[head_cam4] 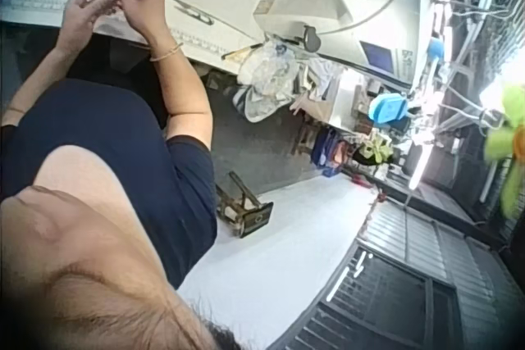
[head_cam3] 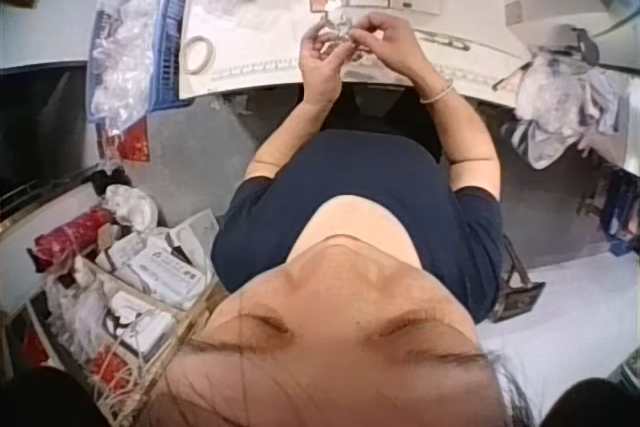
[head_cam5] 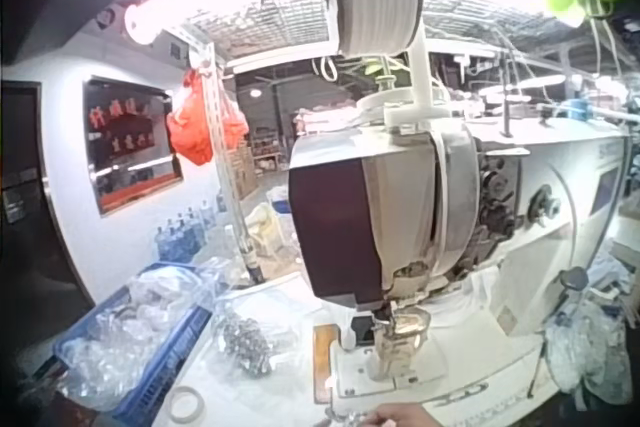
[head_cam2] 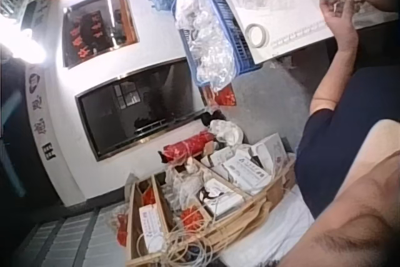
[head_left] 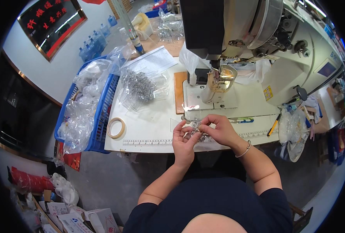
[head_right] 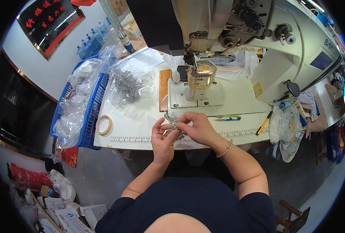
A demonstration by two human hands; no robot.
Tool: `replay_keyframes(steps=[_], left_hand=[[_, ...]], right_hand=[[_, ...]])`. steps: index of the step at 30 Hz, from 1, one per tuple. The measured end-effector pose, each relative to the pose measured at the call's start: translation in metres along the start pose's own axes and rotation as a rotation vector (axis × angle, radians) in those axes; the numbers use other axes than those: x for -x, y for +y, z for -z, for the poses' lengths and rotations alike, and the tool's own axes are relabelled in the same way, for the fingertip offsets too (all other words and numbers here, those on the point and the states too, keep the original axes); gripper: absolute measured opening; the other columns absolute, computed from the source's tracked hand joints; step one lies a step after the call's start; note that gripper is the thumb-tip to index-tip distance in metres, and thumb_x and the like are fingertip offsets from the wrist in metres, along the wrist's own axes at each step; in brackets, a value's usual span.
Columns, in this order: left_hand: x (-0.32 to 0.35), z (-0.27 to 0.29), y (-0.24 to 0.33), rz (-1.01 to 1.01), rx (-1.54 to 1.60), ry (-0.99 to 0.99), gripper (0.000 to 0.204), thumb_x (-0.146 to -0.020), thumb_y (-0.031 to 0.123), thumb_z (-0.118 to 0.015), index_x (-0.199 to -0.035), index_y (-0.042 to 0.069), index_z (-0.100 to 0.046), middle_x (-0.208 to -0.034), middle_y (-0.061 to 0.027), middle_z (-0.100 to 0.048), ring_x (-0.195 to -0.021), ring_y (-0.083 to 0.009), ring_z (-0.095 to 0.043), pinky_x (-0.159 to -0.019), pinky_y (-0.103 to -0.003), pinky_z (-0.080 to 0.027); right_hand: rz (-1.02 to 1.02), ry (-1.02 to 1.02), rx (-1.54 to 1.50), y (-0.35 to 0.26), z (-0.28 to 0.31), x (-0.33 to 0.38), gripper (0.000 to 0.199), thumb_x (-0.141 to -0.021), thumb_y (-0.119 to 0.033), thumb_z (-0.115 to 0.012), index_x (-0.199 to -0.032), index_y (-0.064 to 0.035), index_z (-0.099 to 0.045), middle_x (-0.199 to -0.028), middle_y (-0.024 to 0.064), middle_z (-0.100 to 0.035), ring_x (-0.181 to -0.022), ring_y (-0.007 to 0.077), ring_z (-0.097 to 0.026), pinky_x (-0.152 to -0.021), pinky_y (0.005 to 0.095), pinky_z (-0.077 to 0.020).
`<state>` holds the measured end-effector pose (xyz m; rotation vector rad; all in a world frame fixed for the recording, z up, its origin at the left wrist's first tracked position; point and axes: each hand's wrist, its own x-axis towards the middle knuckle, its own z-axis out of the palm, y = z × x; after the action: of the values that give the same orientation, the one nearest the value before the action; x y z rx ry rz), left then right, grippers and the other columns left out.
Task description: The person sews small, silver, star-shaped decorations using a sewing machine. They repeatedly pick up the items, position them under the needle, stitch them, and then trim the excess thread with scissors. The process is repeated for multiple identical items.
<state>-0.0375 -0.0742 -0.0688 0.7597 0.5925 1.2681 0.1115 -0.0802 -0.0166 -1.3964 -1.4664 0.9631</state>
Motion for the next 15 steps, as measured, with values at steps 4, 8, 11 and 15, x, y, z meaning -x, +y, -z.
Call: replay_keyframes(steps=[4,8,11,15], left_hand=[[0.001,0.001,0.0,0.025,0.039,-0.045,0.046,-0.076,-0.011,-0.062,-0.117,-0.001,-0.044,-0.104,-0.0075,-0.049,-0.093,-0.0139,-0.055,-0.082,-0.026,-0.05],[0.002,0.002,-0.001,0.15,0.124,-0.04,0.043,-0.077,-0.01,-0.061,-0.116,-0.002,-0.045,-0.103,-0.0097,-0.053,-0.093,-0.0154,-0.057,-0.084,-0.027,-0.05],[0.003,0.002,-0.001,0.243,0.089,-0.04,0.034,-0.08,-0.007,-0.059,-0.112,-0.002,-0.048,-0.102,-0.0108,-0.057,-0.091,-0.0173,-0.059,-0.083,-0.031,-0.051],[-0.002,0.001,0.0,0.315,0.108,-0.019,0.02,-0.084,0.001,-0.056,-0.104,0.003,-0.053,-0.099,-0.0098,-0.06,-0.088,-0.0193,-0.061,-0.081,-0.036,-0.052]], right_hand=[[-0.008,-0.019,-0.064,0.003,0.003,-0.002,0.013,-0.078,-0.013,-0.067,-0.081,-0.0009,-0.064,-0.07,0.0035,-0.064,-0.065,0.0083,-0.055,-0.061,0.0251,-0.0456],[-0.012,-0.048,-0.087,0.007,0.006,-0.005,0.013,-0.078,-0.013,-0.067,-0.081,-0.0005,-0.064,-0.071,0.0033,-0.064,-0.066,0.0075,-0.055,-0.062,0.0247,-0.0458],[-0.005,-0.055,-0.053,0.004,0.008,-0.007,0.014,-0.078,-0.013,-0.067,-0.081,-0.0003,-0.064,-0.071,0.0035,-0.064,-0.065,0.008,-0.056,-0.061,0.0247,-0.046],[-0.008,-0.089,0.013,0.002,0.009,-0.013,0.014,-0.078,-0.014,-0.067,-0.08,-0.0005,-0.065,-0.071,0.004,-0.064,-0.064,0.0086,-0.056,-0.06,0.0249,-0.0462]])
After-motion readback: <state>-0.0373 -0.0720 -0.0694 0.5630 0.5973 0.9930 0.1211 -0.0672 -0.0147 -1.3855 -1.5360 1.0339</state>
